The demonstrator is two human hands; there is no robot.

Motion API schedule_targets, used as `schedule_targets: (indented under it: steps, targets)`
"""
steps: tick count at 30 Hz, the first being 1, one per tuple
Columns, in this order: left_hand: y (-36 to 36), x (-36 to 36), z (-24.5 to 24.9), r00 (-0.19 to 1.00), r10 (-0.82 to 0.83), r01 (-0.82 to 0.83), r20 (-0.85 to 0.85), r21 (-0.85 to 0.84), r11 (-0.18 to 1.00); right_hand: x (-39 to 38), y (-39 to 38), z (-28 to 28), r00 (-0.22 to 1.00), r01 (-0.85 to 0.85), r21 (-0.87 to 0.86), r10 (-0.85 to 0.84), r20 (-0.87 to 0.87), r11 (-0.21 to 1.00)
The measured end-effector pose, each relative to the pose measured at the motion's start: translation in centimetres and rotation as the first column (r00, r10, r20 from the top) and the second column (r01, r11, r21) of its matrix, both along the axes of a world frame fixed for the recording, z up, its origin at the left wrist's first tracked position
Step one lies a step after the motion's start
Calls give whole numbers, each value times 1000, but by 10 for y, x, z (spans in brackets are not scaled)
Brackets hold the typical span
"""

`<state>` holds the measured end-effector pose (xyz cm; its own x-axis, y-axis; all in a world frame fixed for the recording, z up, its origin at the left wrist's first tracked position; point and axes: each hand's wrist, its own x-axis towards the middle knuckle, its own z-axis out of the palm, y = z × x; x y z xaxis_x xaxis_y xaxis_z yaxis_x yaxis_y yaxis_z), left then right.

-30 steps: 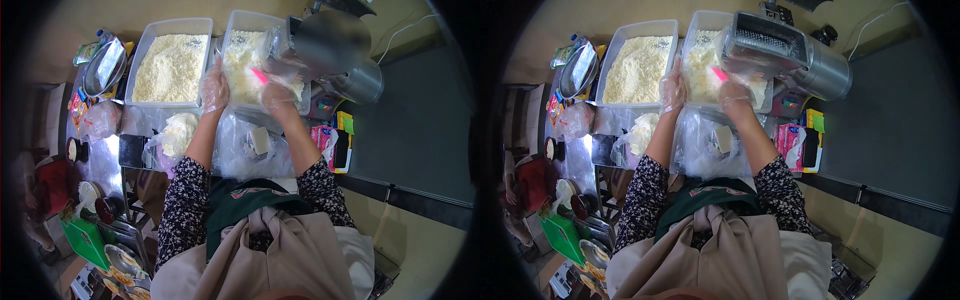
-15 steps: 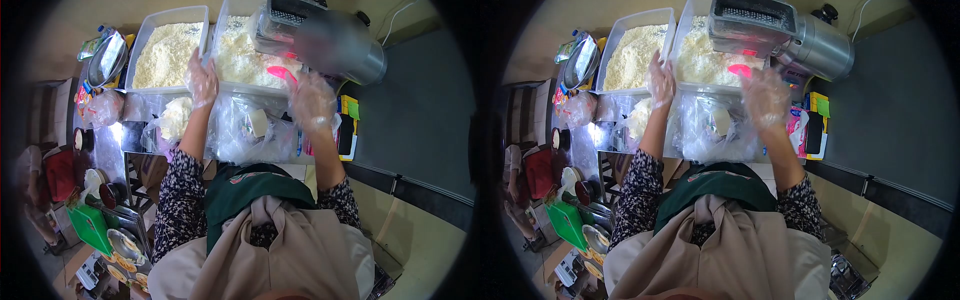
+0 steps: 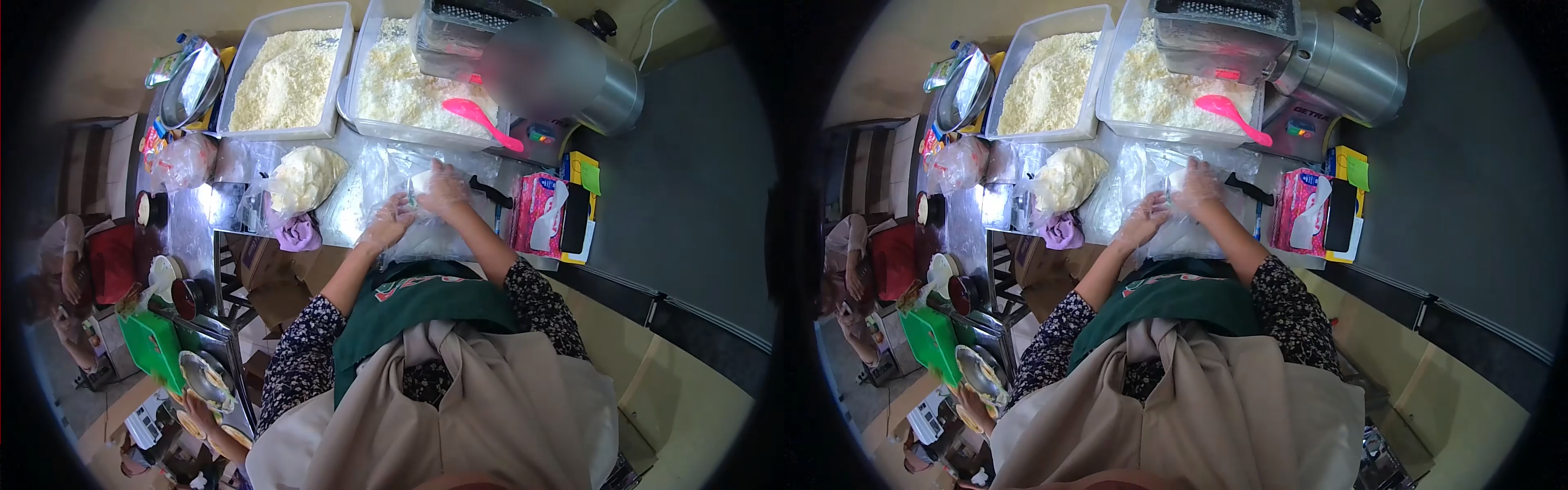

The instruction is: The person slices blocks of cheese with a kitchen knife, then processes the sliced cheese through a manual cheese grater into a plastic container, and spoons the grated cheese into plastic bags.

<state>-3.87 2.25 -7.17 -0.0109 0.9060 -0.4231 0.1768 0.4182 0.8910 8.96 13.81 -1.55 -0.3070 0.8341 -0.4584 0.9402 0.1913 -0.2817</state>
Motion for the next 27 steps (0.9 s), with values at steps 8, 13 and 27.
schedule_targets:
  steps: [8, 13, 27]
  targets:
    - [47, 11, -3, 977, -111, 83, -182, -153, 985, 46, 5, -43, 895, -68, -47, 40, -445, 997]
    - [50, 25, -18, 992, 72, -83, -101, -102, 991, 62, -5, -48, 803, -91, -108, 8, -596, 990]
    - [29, -29, 95, 669, 355, -364, 653, -128, 922, 66, 15, 57, 684, -214, 12, 159, -712, 977]
